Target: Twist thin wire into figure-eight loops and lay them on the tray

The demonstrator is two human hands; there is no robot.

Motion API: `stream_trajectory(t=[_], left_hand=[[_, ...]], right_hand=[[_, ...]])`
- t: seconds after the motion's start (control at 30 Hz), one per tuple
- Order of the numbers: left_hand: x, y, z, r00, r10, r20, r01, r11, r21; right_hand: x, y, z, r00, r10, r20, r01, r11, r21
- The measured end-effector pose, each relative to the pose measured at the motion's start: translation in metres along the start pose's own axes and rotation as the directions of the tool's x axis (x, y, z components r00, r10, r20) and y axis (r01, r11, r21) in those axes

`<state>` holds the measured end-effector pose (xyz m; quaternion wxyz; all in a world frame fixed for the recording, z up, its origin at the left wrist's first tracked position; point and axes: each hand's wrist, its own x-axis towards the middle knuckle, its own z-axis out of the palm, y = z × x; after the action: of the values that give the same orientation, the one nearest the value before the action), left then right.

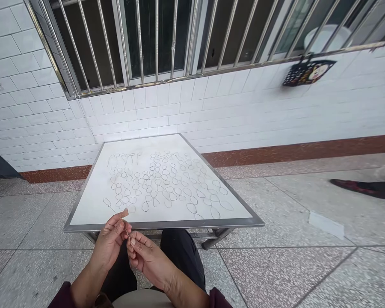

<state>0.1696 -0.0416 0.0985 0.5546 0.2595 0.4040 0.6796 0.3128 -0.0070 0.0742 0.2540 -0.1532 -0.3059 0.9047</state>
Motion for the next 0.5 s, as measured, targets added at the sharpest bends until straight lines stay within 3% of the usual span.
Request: stream_trajectory(t=[0.07,0.2,0.5], left_hand=[[-0.001,-0.001,0.001,0.998,0.016,-0.059,-0.012,0.998,0.054],[-0.001,-0.001,0.001,0.993,0.031,-0.111,-0.017,0.993,0.12],[0.001,0.012,0.002,0.988,0.1,-0.119,-0.075,0.977,0.197]], right_hand=[[0.003,0.001,-0.003,0.996,-0.089,-0.018,0.083,0.972,-0.22],[0.011,0.005,-0.014,0.973,-0.229,-0.011,0.18,0.793,-0.582],[0.015,0.007,-0.022,0.969,-0.246,0.029,0.193,0.675,-0.713]])
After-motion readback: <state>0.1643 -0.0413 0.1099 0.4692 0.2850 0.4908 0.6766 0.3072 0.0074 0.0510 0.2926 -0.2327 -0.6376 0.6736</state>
